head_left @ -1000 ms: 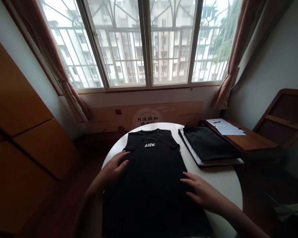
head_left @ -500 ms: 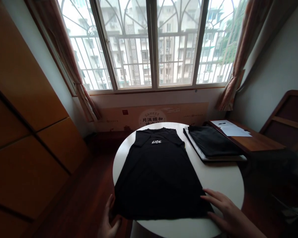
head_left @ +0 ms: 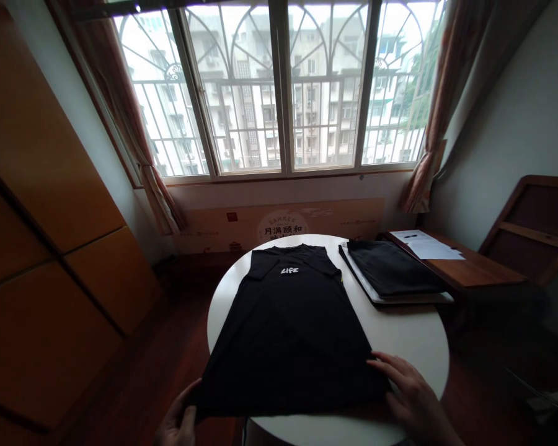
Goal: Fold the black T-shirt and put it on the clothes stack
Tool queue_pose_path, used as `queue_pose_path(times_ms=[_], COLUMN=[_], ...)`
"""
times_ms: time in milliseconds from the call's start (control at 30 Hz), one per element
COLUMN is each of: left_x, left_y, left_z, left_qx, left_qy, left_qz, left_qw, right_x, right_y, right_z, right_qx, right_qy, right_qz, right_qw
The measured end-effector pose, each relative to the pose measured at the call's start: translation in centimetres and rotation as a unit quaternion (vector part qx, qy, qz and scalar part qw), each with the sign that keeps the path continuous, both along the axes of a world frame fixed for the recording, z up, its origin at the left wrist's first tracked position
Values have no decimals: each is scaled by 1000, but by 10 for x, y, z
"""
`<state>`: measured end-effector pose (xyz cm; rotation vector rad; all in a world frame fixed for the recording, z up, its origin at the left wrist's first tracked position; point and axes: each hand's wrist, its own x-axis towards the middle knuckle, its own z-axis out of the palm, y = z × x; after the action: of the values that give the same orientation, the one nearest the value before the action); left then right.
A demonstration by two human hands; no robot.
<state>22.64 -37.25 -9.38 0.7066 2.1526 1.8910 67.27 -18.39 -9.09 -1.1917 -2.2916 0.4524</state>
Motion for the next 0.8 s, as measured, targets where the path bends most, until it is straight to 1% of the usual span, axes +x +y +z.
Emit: queue_pose_path(times_ms=[100,267,367,500,700,800], left_x=[1,5,7,8,8,7], left_y=[1,-1,-4,-8,-17,-24], left_z=[8,16,20,19,11,8], left_qx=[-10,22,18,14,-12,-10], left_qy=[15,-30,-39,-43,-22,-39], left_qz=[11,0,0,-7,-18,-27], left_qw=[1000,999,999,999,1000,999], right_x=[1,6,10,17,26,33], right_y=[0,-4,-8,-12,-12,-12], right_z=[-3,-7,-8,-10,-8,-5], right_qx=[-1,20,36,47,30,21], right_qy=[28,90,104,87,23,3], right_qz=[-9,-8,-18,-27,-44,-49], right_qw=[1000,996,994,995,998,999])
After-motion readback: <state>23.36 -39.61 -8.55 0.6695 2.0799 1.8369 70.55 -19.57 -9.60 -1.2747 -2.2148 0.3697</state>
